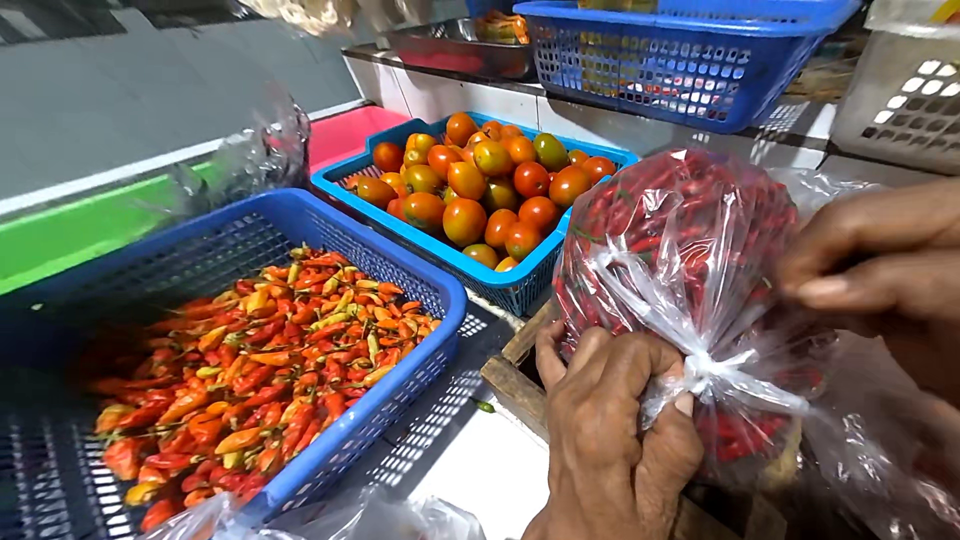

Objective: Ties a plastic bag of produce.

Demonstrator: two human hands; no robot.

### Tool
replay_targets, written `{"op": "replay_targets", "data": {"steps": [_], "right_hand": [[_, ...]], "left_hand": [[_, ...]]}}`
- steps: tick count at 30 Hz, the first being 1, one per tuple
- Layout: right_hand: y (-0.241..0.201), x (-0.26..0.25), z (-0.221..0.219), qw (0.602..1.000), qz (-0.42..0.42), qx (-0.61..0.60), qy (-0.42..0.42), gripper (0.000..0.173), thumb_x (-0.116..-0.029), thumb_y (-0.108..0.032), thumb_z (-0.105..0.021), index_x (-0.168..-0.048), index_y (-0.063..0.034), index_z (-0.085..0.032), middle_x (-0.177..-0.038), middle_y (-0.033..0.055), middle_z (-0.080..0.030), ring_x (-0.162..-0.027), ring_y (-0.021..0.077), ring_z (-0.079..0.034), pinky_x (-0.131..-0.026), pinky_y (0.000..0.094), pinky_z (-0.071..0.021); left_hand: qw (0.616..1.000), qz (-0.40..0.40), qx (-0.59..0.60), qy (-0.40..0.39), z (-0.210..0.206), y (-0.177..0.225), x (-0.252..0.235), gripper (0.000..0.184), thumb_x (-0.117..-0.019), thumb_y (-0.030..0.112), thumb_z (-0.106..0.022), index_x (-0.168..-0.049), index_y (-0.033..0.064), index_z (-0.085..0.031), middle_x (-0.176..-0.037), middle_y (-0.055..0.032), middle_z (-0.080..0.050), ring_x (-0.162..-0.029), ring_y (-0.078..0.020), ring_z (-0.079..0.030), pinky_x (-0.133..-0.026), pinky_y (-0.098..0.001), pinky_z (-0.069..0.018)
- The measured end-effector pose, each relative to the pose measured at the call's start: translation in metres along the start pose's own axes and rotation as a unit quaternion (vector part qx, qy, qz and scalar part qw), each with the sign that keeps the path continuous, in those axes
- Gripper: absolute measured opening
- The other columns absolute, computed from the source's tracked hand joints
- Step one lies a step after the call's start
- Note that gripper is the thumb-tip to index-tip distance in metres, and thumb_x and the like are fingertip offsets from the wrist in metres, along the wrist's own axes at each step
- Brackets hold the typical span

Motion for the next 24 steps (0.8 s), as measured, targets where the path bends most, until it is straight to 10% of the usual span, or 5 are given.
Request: {"op": "replay_targets", "data": {"steps": [4,14,24], "right_hand": [[-0.015,0.007,-0.022,0.963,0.077,0.248,-0.072,0.019,-0.0897,-0.018,-0.054,-0.092,-0.0158,-0.072,-0.08,-0.0115,-0.063,-0.072,-0.0049,-0.058,-0.06,0.0123,-0.0474],[-0.021,0.005,-0.016,0.965,0.078,0.216,-0.127,0.015,-0.0842,-0.017,-0.06,-0.091,-0.0165,-0.073,-0.076,-0.0117,-0.059,-0.069,-0.0038,-0.055,-0.059,0.0121,-0.0436],[-0.011,0.015,-0.028,0.964,0.133,0.221,-0.06,0.026,-0.0989,-0.022,-0.051,-0.078,-0.0136,-0.065,-0.072,-0.0078,-0.056,-0.067,-0.0017,-0.053,-0.058,0.0138,-0.0421]], "left_hand": [[1.0,0.002,0.0,0.002,0.001,0.0,0.0,0.023,-0.1029,0.028,-0.045,-0.089,0.0164,-0.06,-0.077,0.0081,-0.058,-0.084,-0.001,-0.056,-0.11,-0.0462,-0.0293],[1.0,0.009,0.005,0.0,0.002,0.0,0.0,0.022,-0.1019,0.027,-0.046,-0.089,0.0161,-0.06,-0.076,0.0082,-0.058,-0.083,-0.0008,-0.057,-0.111,-0.0483,-0.0289],[1.0,0.001,-0.012,-0.023,0.001,0.0,-0.001,0.022,-0.1029,0.027,-0.046,-0.092,0.0164,-0.061,-0.08,0.0084,-0.059,-0.087,-0.0019,-0.057,-0.112,-0.0504,-0.0273]]}}
Point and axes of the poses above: each hand's wrist, its own x-axis away from the middle knuckle, its own z-axis out of the back of the hand, y = z × x, the point moved 3 cm from there along -x, towards the middle knuckle
